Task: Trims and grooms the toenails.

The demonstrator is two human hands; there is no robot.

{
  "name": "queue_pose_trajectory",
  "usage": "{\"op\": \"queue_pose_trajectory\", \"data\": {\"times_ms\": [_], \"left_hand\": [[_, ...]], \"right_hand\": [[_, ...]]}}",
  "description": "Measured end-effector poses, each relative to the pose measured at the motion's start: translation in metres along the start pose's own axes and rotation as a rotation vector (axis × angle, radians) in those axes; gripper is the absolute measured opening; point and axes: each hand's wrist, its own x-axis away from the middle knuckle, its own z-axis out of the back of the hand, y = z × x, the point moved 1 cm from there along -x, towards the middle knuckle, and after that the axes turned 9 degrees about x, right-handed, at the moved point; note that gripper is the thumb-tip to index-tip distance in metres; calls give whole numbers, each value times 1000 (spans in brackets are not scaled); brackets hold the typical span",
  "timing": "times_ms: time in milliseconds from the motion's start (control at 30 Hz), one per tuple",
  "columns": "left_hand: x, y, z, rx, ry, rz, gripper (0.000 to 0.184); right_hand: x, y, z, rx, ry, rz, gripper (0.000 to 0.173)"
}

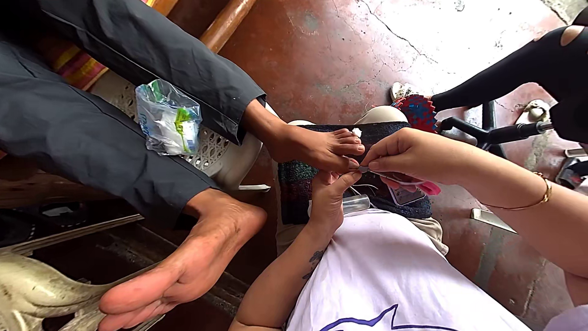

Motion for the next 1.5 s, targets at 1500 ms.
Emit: {"op": "queue_pose_trajectory", "data": {"times_ms": [1500], "left_hand": [[0, 1, 1, 1, -23, 9, 23]], "right_hand": [[0, 6, -7, -53, 55, 17, 22]]}}
